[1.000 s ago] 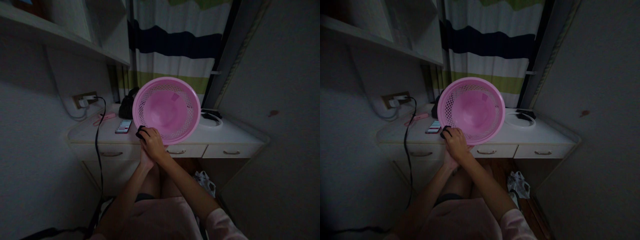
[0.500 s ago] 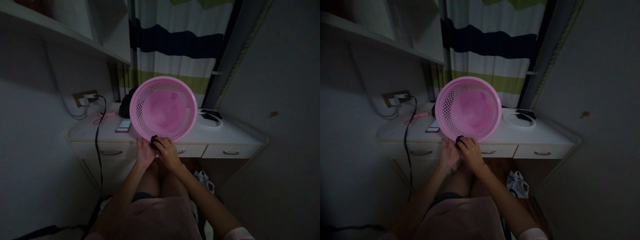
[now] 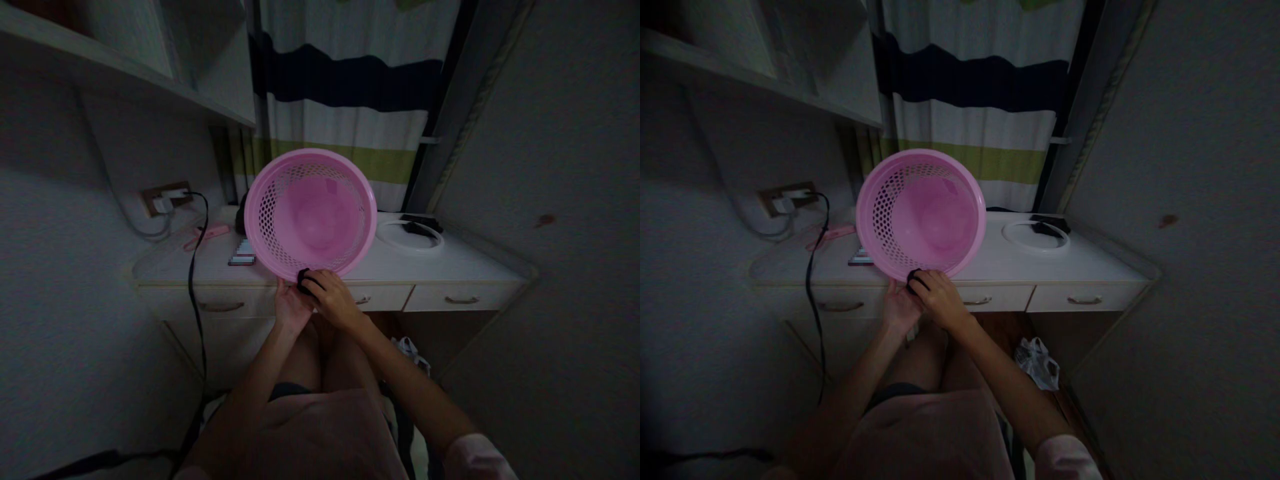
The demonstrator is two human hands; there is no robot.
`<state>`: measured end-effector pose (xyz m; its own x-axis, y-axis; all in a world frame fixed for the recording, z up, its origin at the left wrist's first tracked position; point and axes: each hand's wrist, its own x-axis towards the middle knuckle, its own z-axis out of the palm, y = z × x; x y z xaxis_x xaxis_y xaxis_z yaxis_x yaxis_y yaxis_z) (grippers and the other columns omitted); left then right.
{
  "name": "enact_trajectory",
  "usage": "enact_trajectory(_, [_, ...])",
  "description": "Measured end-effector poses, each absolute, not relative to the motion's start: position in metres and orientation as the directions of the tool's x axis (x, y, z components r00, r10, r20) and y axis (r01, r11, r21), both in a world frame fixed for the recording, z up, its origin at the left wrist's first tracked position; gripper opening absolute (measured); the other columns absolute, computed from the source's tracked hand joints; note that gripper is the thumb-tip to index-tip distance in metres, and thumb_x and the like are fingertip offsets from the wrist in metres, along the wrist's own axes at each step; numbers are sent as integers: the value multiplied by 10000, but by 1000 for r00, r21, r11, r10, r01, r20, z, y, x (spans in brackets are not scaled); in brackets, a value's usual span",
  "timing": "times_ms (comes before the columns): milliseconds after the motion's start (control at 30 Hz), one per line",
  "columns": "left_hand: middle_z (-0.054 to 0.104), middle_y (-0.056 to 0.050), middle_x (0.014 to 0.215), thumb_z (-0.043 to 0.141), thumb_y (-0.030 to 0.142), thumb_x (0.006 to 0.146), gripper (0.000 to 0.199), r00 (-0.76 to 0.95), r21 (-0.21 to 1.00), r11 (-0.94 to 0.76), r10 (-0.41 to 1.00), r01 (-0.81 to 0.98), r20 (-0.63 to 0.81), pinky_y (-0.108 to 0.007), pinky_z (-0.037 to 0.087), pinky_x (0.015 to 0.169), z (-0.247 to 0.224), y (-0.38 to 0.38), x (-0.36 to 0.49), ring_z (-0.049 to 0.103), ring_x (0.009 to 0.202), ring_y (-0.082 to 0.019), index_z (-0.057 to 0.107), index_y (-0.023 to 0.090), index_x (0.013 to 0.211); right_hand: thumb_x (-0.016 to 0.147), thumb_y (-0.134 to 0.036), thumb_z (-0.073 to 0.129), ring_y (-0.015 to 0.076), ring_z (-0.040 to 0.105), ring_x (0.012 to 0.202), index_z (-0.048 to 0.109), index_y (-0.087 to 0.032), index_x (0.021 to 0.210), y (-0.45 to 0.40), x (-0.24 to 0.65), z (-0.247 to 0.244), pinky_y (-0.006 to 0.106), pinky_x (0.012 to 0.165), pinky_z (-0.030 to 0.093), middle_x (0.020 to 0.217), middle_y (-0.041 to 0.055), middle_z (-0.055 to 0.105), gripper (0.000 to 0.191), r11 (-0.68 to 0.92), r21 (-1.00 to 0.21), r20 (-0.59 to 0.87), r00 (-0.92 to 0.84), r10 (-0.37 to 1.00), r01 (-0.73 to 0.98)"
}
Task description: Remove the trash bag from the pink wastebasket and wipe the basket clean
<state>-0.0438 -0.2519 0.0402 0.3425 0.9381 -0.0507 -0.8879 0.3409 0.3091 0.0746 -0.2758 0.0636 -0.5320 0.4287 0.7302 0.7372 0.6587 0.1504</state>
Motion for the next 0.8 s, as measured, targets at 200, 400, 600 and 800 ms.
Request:
enact_trajectory(200, [656, -87, 873, 268, 557, 886, 561, 326, 313, 307, 945, -899, 8, -276, 529, 629, 48, -259, -36, 627, 755, -168, 599, 111, 961, 854, -186, 526, 215, 539, 969, 591, -132, 1074, -279, 86, 65, 353, 829, 456, 1095, 110, 621, 236, 675, 211, 688, -598, 411, 707])
enact_trajectory(400, [658, -64, 790, 358, 404, 914, 385, 352, 353, 356, 933, -865, -79, -215, 515, 610, 50, -250, -35, 614, 666, -123, 589, 105, 985, 856, -123, 488, 193, 538, 1044, 591, -150, 1090, -282, 99, 64, 363, 946, 393, 1161, 74, 619, 258, 659, 268, 670, -627, 396, 703])
enact_trajectory(600, [653, -139, 1037, 441, 302, 872, 349, 328, 497, 321, 942, -806, -75, -347, 520, 795, 47, -245, -38, 643, 895, -219, 532, 89, 1133, 823, -52, 470, 184, 533, 1124, 600, -185, 1080, -291, 140, 77, 408, 1022, 304, 1183, 55, 624, 318, 585, 276, 649, -597, 472, 763])
enact_trajectory(800, [664, -85, 1025, 496, 152, 784, 188, 199, 569, 219, 975, -793, -98, -429, 497, 867, 48, -245, -39, 652, 872, -224, 562, 146, 960, 815, 18, 363, 188, 505, 1175, 607, -192, 1039, -279, 181, 98, 449, 1046, 271, 1176, 59, 627, 391, 520, 223, 698, -508, 505, 824])
